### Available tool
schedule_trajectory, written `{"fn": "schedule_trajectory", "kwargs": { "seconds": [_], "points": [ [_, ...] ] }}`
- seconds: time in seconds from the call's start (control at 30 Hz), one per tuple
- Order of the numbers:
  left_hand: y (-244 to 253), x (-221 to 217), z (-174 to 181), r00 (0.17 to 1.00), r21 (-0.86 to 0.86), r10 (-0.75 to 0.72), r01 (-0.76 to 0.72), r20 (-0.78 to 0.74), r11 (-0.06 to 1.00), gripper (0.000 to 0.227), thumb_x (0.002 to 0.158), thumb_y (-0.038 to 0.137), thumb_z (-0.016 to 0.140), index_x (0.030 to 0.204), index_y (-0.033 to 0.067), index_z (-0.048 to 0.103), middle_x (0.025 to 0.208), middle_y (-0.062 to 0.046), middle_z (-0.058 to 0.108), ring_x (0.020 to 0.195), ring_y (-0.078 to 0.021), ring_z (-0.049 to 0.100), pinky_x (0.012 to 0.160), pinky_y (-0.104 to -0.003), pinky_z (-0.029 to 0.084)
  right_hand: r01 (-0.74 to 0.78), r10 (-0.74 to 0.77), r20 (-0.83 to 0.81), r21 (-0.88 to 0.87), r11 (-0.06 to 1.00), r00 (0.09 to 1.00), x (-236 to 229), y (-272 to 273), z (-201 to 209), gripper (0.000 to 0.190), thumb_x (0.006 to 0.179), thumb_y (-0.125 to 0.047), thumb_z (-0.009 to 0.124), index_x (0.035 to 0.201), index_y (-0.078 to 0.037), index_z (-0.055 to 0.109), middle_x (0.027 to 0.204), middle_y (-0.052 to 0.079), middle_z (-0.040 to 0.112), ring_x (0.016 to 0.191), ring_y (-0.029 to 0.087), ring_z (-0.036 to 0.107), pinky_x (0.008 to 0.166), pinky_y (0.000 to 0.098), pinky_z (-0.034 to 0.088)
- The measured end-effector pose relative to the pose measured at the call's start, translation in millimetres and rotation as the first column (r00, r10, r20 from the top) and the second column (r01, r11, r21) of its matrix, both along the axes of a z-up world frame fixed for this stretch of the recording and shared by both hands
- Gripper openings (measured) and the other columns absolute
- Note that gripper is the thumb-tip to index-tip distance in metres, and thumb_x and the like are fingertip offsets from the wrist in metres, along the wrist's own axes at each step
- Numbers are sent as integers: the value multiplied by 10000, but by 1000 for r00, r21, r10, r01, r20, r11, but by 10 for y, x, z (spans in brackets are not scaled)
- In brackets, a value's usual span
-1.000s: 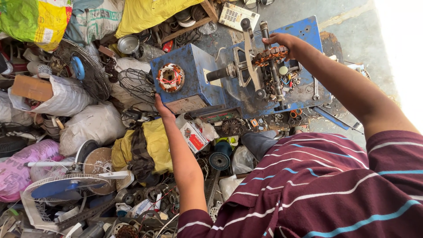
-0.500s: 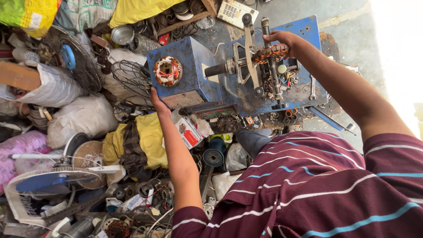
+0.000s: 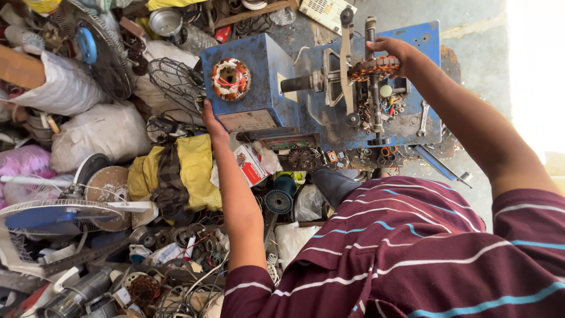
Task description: The person places a motor armature with copper windings onto a blue pulling machine, clamps it, and pulls a lever to strip the copper windings off the core. They repeat the cycle with multiple armatures on a cluttered workbench, setting processed cores aside.
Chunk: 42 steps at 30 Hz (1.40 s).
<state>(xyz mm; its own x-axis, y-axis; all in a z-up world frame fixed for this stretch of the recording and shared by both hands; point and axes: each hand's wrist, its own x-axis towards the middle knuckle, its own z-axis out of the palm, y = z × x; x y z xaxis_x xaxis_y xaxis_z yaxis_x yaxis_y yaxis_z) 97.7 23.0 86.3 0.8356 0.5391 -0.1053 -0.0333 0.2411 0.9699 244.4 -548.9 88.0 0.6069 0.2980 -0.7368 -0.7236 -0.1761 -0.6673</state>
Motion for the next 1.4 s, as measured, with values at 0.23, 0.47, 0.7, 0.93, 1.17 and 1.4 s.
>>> {"fn": "schedule_trajectory", "kwargs": {
  "seconds": [0.23, 0.47, 0.7, 0.93, 1.17, 1.4],
  "points": [
    [-51, 3, 91, 999, 17, -16, 16, -35, 1000, 544, 943, 491, 673, 1205, 14, 677, 1136, -73, 712, 1021, -226, 682, 910, -415, 526, -6, 7, -29, 30, 1000, 1000, -11, 1, 55, 942, 821, -608, 677, 1617, -222, 351, 1637, 259, 371, 1499, 517, 313, 1164, 791, 57],
    [0, 7, 12, 999, 0, -2, 2, -35, 1000, 522, 942, 486, 677, 1190, 26, 674, 1130, -65, 706, 1022, -220, 676, 919, -409, 522, 37, -37, -40, 13, 999, 999, -12, 0, 38, 1005, 818, -585, 710, 1637, -233, 246, 1650, 231, 338, 1503, 475, 339, 1174, 771, 51],
    [1, 2, 27, 999, 53, -12, 14, -45, 999, 526, 946, 511, 674, 1160, 31, 675, 1109, -62, 693, 1018, -208, 666, 913, -407, 518, 55, -56, -41, -16, 998, 998, -29, 12, 107, 1024, 795, -579, 730, 1640, -248, 256, 1649, 212, 321, 1498, 458, 351, 1186, 754, 108],
    [-45, -8, 77, 1000, 47, -17, 18, -19, 999, 504, 953, 500, 687, 1137, 32, 682, 1097, -60, 689, 1002, -202, 654, 916, -401, 512, 75, -73, -46, 28, 997, 996, -45, 18, 111, 963, 794, -566, 741, 1608, -234, 348, 1589, 196, 457, 1443, 406, 465, 1184, 717, 180],
    [-43, -16, 70, 1000, 47, -10, 11, -18, 999, 496, 954, 497, 685, 1139, 37, 682, 1105, -57, 691, 1013, -198, 653, 925, -392, 510, 93, -92, -47, 19, 995, 995, -32, 20, 76, 854, 841, -532, 741, 1580, -239, 429, 1433, 117, 617, 1245, 291, 623, 1037, 629, 306],
    [-70, -18, 113, 999, 37, -19, 20, -33, 999, 492, 963, 495, 668, 1146, 38, 679, 1103, -63, 695, 1011, -203, 657, 919, -393, 513, 126, -123, -51, 60, 990, 991, -34, 10, 42, 864, 833, -511, 771, 1574, -232, 427, 1420, 108, 636, 1216, 262, 658, 1048, 585, 369]
  ]
}}
